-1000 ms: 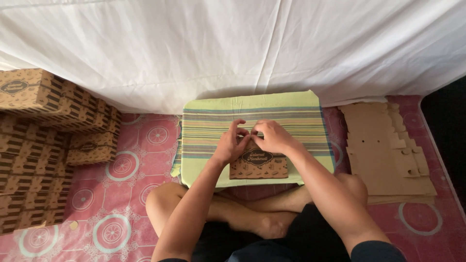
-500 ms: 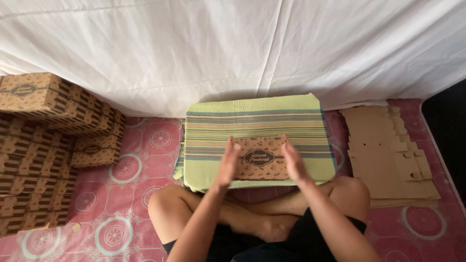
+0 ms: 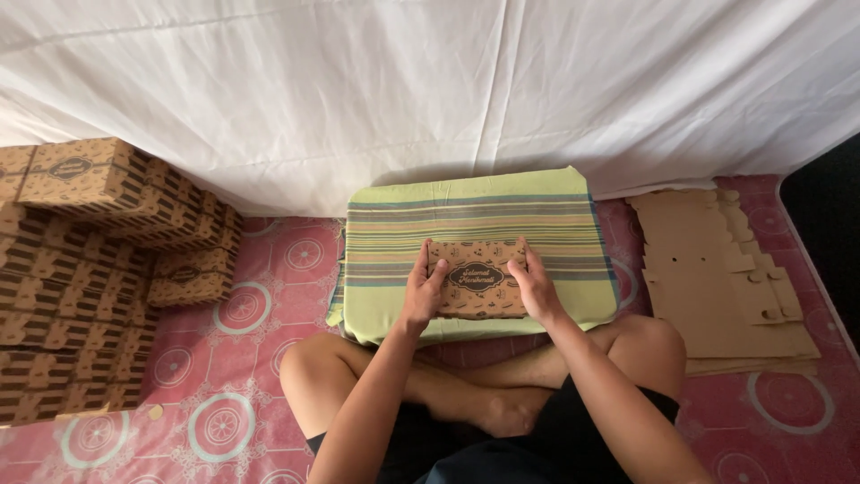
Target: Manually folding flat cardboard templates into finished boxes by bending along creases and tucking tabs.
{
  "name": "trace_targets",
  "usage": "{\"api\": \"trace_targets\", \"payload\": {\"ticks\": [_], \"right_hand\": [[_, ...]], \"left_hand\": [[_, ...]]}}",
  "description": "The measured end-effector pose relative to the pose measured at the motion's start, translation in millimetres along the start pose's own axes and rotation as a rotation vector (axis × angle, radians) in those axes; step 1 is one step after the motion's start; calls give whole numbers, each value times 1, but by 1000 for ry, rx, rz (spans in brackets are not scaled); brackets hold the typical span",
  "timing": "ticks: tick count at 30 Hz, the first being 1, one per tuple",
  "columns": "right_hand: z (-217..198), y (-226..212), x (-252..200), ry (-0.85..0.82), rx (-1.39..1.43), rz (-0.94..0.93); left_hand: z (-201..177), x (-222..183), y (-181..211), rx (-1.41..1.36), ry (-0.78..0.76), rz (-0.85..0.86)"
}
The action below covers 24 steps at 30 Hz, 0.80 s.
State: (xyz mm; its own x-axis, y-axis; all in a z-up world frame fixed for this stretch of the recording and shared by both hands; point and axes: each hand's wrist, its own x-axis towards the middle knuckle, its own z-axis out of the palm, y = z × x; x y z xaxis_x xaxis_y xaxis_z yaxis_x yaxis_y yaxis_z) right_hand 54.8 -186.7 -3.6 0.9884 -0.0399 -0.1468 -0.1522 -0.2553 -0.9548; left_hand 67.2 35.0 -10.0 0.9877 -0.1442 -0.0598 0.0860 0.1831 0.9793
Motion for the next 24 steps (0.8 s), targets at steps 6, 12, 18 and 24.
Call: {"api": "trace_targets", "payload": {"ticks": [6,12,18,24], "right_hand": [[7,-14,-19,228,-33,56],[18,-70,-58,122,157,100],[38,1,-39,199,314,-59],[104,-29,-62,-52,373,-257]], "left_hand": [[2,3,-3,51,145,28],[1,-8,1,5,154,44],[-9,-59,-4,-354,538,193],[7,-121,-96,-582,388,19]]}}
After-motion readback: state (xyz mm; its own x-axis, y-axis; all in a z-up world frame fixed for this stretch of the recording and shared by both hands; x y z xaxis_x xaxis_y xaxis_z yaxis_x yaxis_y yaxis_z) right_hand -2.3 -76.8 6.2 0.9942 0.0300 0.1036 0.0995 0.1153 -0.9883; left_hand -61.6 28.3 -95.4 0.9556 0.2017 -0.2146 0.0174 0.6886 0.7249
